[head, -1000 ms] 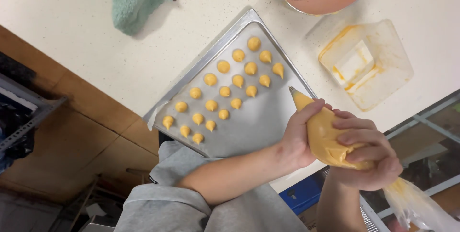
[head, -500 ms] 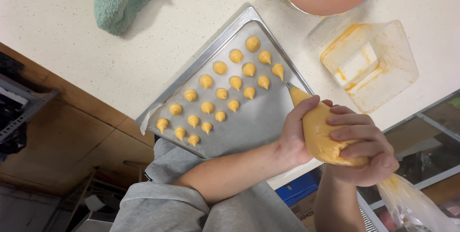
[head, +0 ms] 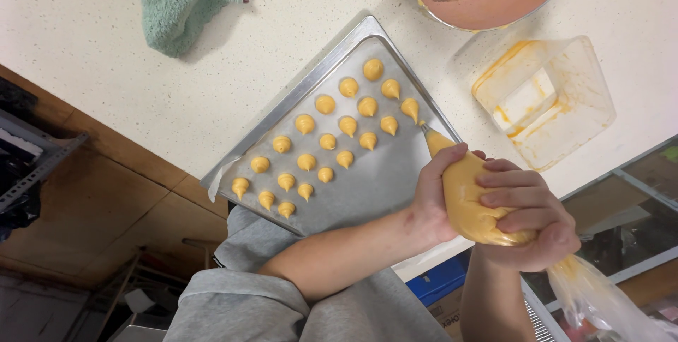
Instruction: Pipe small rounds of dough or pastry batter onto a baking sheet using a piping bag.
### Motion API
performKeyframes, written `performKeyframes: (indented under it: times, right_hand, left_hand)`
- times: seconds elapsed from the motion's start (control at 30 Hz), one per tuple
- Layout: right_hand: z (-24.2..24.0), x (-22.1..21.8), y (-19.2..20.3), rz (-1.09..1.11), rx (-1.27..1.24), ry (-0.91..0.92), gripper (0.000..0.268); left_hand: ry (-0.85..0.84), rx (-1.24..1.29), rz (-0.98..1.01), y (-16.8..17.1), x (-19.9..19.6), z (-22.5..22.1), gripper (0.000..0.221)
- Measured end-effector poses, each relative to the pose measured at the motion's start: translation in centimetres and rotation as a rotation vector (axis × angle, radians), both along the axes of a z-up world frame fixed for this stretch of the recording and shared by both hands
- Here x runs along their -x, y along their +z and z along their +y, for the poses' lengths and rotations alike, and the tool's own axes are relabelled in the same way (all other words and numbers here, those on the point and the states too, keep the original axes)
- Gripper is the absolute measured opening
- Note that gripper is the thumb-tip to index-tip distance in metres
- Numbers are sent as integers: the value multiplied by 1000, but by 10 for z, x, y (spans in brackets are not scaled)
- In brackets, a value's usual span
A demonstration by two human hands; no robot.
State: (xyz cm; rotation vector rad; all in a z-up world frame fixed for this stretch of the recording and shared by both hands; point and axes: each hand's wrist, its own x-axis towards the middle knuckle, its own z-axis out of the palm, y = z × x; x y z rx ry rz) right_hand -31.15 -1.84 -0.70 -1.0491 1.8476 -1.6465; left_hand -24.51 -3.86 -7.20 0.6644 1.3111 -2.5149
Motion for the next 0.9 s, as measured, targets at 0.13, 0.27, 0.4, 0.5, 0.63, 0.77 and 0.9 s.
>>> performKeyframes:
  times: [0.13,0.27,0.4,0.5,0.63,0.77,0.9]
  right_hand:
    - [1,1,0,21,-13,-9,61]
    - [2,3,-2,20,-30,-64,61]
    - [8,4,-6,10,-12,-59,59]
    - [9,5,-7,-2,19,-14,59]
    - [10,6,-8,10,28,-12,57]
    - [14,8,-8,-12,31,-10,57]
    - [16,9,-9,-22,3,-74,57]
  left_hand:
    - [-13,-6,-16,-4,2,5,29]
    - [-7,-16,7,-6,3,5,30]
    - [-23,-19,-8,-5,3,5,29]
    - [-36,-31,-2,-2,2,2,29]
    - [-69,-19,-16,-2,2,1,29]
    - [-51,-21,2,-4,2,3,30]
    - [-40,-37,23,-3,2,4,31]
